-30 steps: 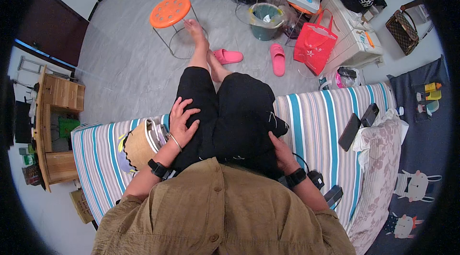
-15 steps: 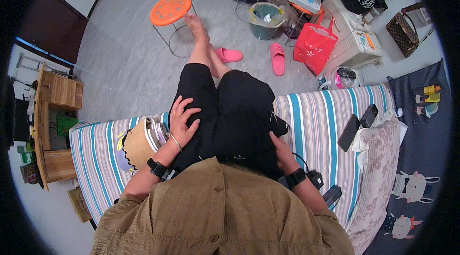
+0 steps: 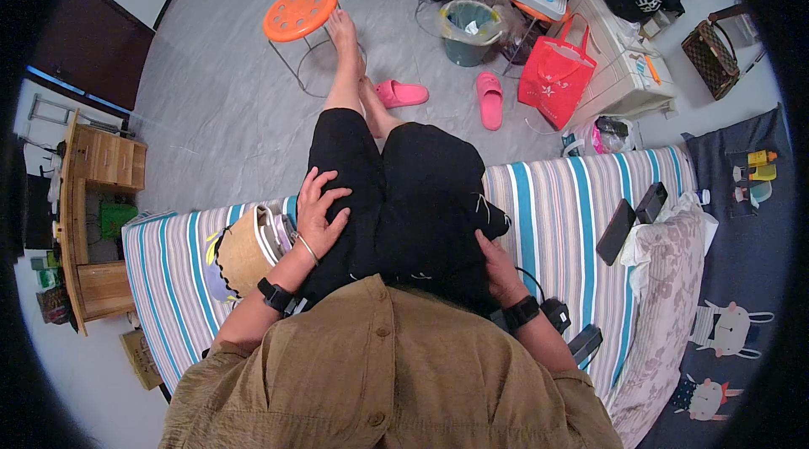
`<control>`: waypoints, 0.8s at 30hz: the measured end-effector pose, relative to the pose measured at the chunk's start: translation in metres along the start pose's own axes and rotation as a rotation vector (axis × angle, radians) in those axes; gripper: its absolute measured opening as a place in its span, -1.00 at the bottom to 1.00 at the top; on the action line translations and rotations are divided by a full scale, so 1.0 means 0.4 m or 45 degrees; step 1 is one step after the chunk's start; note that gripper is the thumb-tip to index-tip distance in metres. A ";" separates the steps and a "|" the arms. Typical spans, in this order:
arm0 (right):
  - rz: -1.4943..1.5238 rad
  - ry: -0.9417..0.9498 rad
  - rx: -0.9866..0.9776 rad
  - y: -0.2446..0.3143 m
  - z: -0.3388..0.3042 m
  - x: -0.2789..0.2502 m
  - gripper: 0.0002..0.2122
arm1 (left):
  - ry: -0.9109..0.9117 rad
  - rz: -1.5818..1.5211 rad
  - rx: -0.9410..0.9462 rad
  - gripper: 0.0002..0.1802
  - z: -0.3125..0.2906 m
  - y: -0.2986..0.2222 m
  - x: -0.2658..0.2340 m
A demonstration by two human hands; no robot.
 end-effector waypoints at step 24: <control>0.103 0.131 0.022 0.011 0.017 -0.012 -0.56 | -0.020 0.003 -0.107 -0.61 0.012 0.049 0.024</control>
Point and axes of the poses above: each hand's wrist, its own z-axis towards the middle knuckle, its own x-axis out of the palm, y = z × x, the point moved 2 cm from there along z, towards the middle knuckle, and after that the axes turned 8 degrees about x, right-handed, at the moved point
